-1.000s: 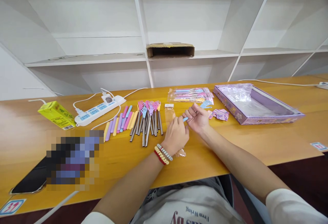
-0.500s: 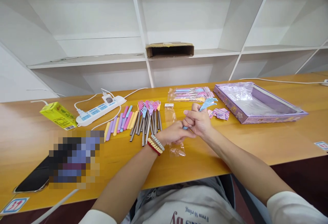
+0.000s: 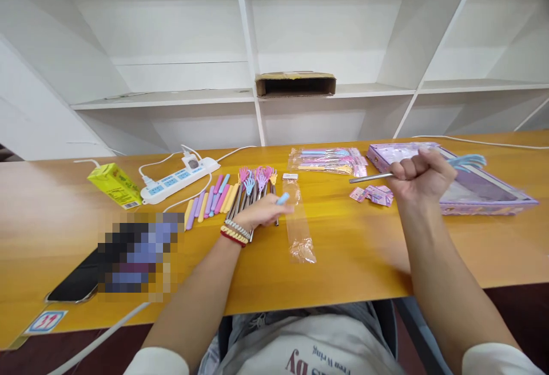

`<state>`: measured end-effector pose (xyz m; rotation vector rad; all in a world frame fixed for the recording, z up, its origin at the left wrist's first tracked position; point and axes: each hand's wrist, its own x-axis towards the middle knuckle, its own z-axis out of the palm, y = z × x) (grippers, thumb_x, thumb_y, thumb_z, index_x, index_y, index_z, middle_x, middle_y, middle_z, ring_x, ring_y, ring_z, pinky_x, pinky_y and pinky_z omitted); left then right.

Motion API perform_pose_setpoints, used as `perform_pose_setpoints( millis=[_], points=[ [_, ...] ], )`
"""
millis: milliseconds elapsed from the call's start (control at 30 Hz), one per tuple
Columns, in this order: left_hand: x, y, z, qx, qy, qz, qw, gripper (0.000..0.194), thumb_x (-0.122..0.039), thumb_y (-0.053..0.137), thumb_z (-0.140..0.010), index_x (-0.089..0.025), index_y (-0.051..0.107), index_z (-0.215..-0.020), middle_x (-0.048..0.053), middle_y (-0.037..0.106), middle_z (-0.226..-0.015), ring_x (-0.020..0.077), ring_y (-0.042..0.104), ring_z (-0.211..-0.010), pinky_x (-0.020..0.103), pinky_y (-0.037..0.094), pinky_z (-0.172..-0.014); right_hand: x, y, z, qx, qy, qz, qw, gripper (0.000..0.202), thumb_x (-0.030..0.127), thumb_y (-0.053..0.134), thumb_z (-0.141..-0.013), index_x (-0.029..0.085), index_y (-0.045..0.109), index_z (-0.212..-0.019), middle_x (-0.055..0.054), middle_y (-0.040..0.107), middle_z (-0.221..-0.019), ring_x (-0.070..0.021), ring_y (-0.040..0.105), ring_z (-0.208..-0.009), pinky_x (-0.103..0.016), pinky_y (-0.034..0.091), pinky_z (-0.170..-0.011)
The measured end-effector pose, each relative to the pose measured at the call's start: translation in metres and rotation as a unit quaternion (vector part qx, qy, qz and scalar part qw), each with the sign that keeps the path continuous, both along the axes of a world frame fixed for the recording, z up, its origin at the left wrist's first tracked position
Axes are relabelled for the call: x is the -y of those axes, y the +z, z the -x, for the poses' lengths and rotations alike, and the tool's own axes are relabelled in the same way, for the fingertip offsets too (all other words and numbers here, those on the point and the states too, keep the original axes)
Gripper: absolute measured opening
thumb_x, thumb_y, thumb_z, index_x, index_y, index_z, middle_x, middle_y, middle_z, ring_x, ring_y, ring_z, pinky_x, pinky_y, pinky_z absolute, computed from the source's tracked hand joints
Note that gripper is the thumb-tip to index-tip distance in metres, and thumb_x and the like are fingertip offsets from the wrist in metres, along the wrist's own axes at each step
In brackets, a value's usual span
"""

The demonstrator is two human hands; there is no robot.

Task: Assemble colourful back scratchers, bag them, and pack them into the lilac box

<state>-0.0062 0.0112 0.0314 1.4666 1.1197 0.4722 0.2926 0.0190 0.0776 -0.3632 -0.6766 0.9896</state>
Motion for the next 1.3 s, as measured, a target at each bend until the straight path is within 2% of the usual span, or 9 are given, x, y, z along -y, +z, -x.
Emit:
perform_pose_setpoints(
  millis=[100,333,467,600,700,833,933,1033,1300],
  points=[
    [-0.004,0.002,0.000,0.095,0.072,-0.018,0.993,0.044,-0.043,0.062,-0.070,-0.020,0.027,-0.057,-0.009,0.021,-0.047,0.0025,0.016,-0.036,0.019,0.011,-0.037,-0.016,-0.009,-0.015,-0.016,0.035,0.032,0.999,0.046,0.016,0.056,-0.062,0.017,0.011,-0.055,0.007,0.006,-0.042,-0.0053,0.015,-0.033,-0.022,0.019,-0.033],
    [0.001,0.002,-0.014,0.153,0.069,0.001,0.986,0.034,-0.046,0.057,-0.075,-0.019,0.038,-0.066,-0.008,0.030,-0.048,0.0033,0.025,-0.037,0.016,0.016,-0.036,-0.025,-0.028,0.018,0.030,0.159,0.085,0.983,0.036,0.033,0.059,-0.068,0.019,0.029,-0.053,0.008,0.015,-0.040,-0.0062,0.017,-0.035,-0.022,0.020,-0.036],
    [-0.003,-0.003,-0.014,0.224,0.077,0.005,0.972,0.035,-0.051,0.040,-0.081,-0.018,0.046,-0.074,-0.005,0.038,-0.048,0.0062,0.032,-0.036,0.018,0.026,-0.037,-0.026,-0.039,0.029,0.058,0.210,0.074,0.973,0.040,0.057,0.051,-0.073,0.020,0.043,-0.059,0.007,0.022,-0.043,-0.0067,0.020,-0.037,-0.022,0.024,-0.039],
    [-0.011,-0.007,-0.014,0.250,0.200,-0.105,0.942,0.028,-0.043,0.048,-0.077,-0.017,0.053,-0.085,-0.002,0.051,-0.061,0.0092,0.047,-0.048,0.021,0.038,-0.046,-0.023,-0.042,0.035,0.120,0.242,0.049,0.962,0.063,0.079,0.032,-0.070,0.021,0.054,-0.073,0.005,0.031,-0.046,-0.0081,0.028,-0.038,-0.023,0.028,-0.040],
    [-0.020,-0.009,-0.002,0.122,0.298,-0.253,0.912,0.026,-0.040,0.055,-0.074,-0.016,0.059,-0.082,0.000,0.054,-0.067,0.0117,0.052,-0.060,0.024,0.043,-0.057,-0.022,-0.041,0.038,0.178,0.242,0.041,0.953,0.075,0.086,0.022,-0.065,0.019,0.055,-0.070,0.002,0.035,-0.046,-0.0088,0.032,-0.038,-0.024,0.028,-0.040],
    [-0.033,-0.009,0.034,-0.159,0.387,-0.373,0.828,0.030,-0.042,0.054,-0.074,-0.015,0.065,-0.078,0.002,0.057,-0.063,0.0163,0.054,-0.066,0.029,0.042,-0.066,-0.024,-0.042,0.042,0.252,0.206,0.062,0.944,0.071,0.086,0.022,-0.065,0.019,0.044,-0.056,0.003,0.028,-0.042,-0.0075,0.027,-0.036,-0.022,0.023,-0.037],
    [-0.040,-0.007,0.066,-0.256,0.462,-0.353,0.772,0.036,-0.041,0.059,-0.070,-0.015,0.067,-0.094,0.005,0.065,-0.076,0.0195,0.058,-0.074,0.032,0.043,-0.075,-0.026,-0.046,0.047,0.272,0.153,0.071,0.947,0.063,0.080,0.030,-0.071,0.020,0.042,-0.060,0.006,0.022,-0.040,-0.0059,0.019,-0.033,-0.020,0.018,-0.036],
    [-0.041,-0.006,0.092,-0.309,0.506,-0.324,0.737,0.037,-0.042,0.057,-0.071,-0.014,0.068,-0.092,0.009,0.068,-0.084,0.0227,0.061,-0.082,0.035,0.043,-0.083,-0.027,-0.049,0.053,0.263,0.105,0.064,0.957,0.055,0.075,0.036,-0.074,0.021,0.045,-0.069,0.008,0.020,-0.040,-0.0053,0.015,-0.032,-0.019,0.016,-0.035],
    [-0.033,-0.004,0.121,-0.413,0.500,-0.197,0.735,0.036,-0.047,0.060,-0.063,-0.016,0.068,-0.079,0.020,0.065,-0.093,0.0377,0.059,-0.090,0.049,0.046,-0.072,-0.035,-0.057,0.054,0.235,0.075,0.055,0.968,0.056,0.073,0.042,-0.073,0.019,0.034,-0.058,0.007,0.024,-0.044,-0.0046,0.019,-0.034,-0.018,0.015,-0.035]
  ],
)
